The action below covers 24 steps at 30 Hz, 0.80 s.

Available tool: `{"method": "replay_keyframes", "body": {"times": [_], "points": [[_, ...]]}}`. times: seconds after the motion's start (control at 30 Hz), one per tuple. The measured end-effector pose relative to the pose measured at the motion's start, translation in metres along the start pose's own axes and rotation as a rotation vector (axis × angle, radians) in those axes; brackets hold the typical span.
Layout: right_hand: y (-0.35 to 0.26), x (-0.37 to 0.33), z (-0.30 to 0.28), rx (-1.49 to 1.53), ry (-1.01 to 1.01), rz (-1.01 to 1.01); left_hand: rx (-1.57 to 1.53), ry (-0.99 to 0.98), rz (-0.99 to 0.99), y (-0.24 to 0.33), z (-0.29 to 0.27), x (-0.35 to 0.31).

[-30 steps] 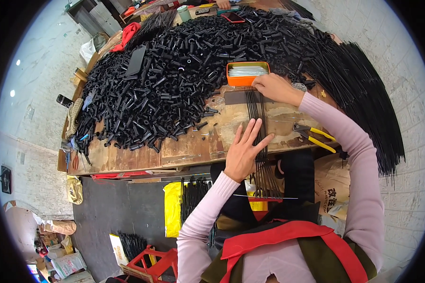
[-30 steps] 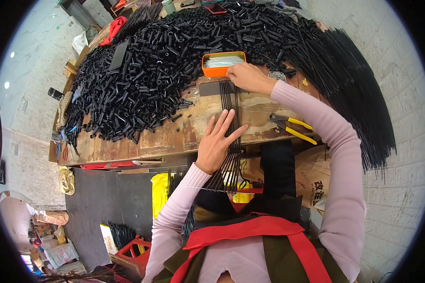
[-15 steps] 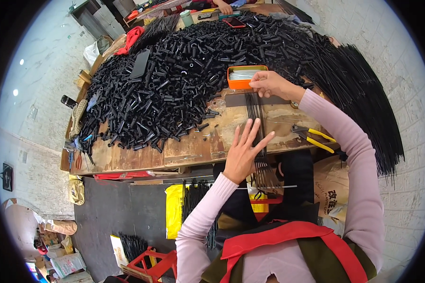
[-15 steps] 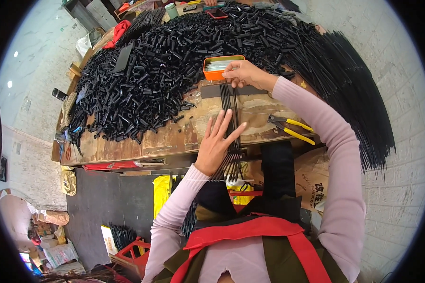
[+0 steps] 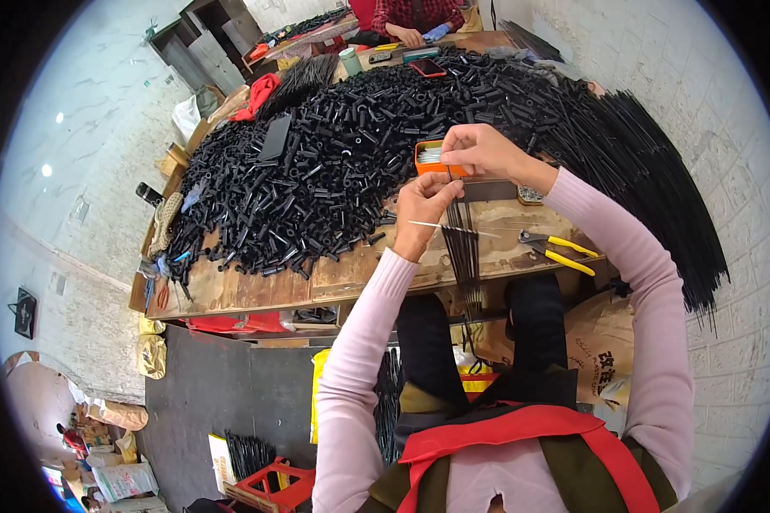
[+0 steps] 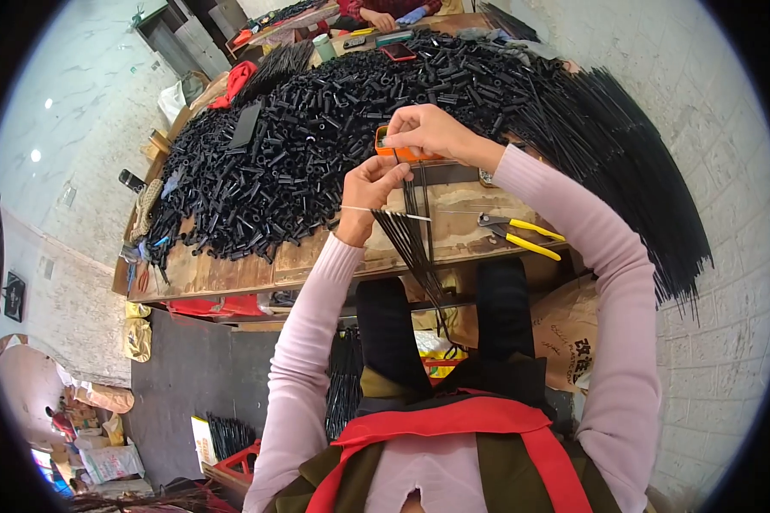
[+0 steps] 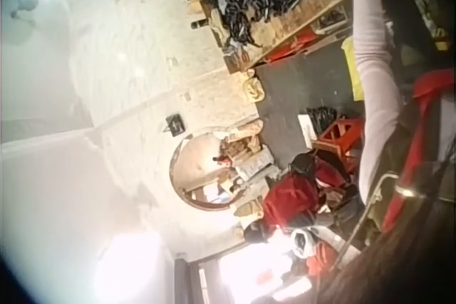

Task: Gathering, aligning in a jig, and bundling black industrial tubes.

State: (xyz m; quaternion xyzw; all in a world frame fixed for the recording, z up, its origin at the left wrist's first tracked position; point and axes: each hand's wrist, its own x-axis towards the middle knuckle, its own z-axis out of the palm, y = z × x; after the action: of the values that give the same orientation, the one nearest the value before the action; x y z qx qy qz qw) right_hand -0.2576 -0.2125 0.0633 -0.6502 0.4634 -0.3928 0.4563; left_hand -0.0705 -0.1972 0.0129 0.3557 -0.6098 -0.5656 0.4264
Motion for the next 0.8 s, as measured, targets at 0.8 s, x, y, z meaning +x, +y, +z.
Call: {"method": "replay_keyframes", "body": {"times": [0.8], "points": [[0.050,-0.159,0.001,-0.958,0.205,-0.185,-0.150,0.031,-0.035,0.000,-0.001,0.001]]}}
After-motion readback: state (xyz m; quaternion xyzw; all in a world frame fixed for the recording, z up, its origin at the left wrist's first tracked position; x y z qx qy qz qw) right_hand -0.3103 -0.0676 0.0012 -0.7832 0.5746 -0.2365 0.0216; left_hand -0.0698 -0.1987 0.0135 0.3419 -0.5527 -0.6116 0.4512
